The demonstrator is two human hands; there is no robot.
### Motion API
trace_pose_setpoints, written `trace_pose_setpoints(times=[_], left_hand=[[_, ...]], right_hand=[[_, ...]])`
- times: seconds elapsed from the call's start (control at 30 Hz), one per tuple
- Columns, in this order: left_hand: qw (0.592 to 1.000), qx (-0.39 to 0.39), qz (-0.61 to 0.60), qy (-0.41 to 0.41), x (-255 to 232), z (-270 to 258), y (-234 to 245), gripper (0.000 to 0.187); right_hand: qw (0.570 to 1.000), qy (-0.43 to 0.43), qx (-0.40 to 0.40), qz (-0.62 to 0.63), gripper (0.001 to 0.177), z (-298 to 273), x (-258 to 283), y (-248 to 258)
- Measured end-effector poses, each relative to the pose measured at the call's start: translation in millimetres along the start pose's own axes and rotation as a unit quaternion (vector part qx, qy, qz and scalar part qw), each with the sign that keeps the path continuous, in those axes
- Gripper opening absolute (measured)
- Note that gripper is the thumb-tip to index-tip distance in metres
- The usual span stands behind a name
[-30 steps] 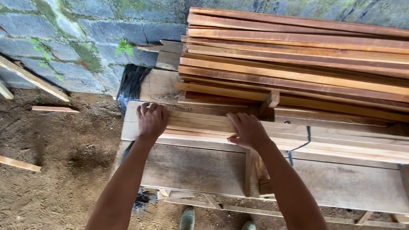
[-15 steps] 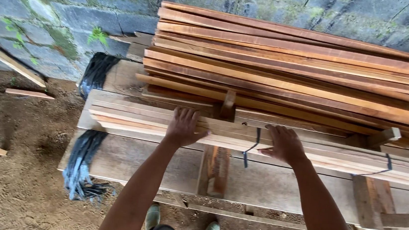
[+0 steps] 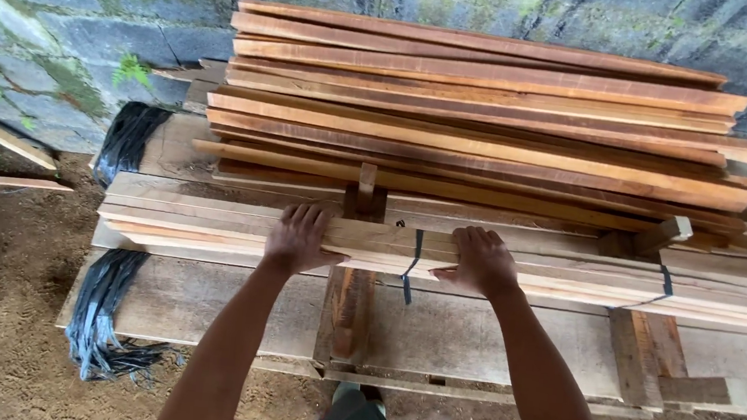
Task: The recorder is aligning long pieces of wooden lumber and tying them together into bundles using black plastic straps.
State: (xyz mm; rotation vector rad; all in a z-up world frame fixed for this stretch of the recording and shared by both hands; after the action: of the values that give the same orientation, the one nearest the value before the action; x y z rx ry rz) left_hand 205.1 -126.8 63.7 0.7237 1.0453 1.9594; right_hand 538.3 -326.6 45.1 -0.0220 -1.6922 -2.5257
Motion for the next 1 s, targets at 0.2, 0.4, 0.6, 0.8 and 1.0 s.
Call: trace_pose_setpoints(times=[0.2,0.4,0.6,0.8,1.0], left_hand=[[1.000,-0.020,0.016,0.005,-2.3,0.8,7.9,0.091],[0.998,0.057,0.002,0.032,-3.6,-2.8,-5.0,0.088],[0.991,0.126,0.011,0.040,-33.8,17.4,1.9,0.095],[0.987,0.158,-0.001,-0.040,-123.5,59.6,-31.0,0.094],[0.994,0.063,-0.067,-0.053,-218.7,105.4,-72.4,0.098]], right_hand=[[1.000,0.001,-0.006,0.015,0.084,0.2,-2.7,-3.6],[1.000,-0.004,-0.010,0.014,0.081,-2.7,-1.7,-3.6],[1.000,-0.020,-0.014,-0.004,0.078,-0.8,2.3,-0.3],[0.995,-0.016,0.094,0.031,0.078,2.5,-5.7,7.7],[0.979,-0.016,0.198,0.047,0.091,-35.1,-69.6,57.2]])
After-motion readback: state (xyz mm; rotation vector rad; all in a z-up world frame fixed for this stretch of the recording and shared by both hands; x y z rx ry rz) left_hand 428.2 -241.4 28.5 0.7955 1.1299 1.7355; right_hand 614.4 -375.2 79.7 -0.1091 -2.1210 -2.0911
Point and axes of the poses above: each hand's wrist, its own z-axis towards the middle knuckle, its own y-axis out of the back of the hand, x = y × z, the point moved 2 cm from there along z, towards the middle knuckle, and after that the axes turned 9 degrees about z, right-handed, at the moved point
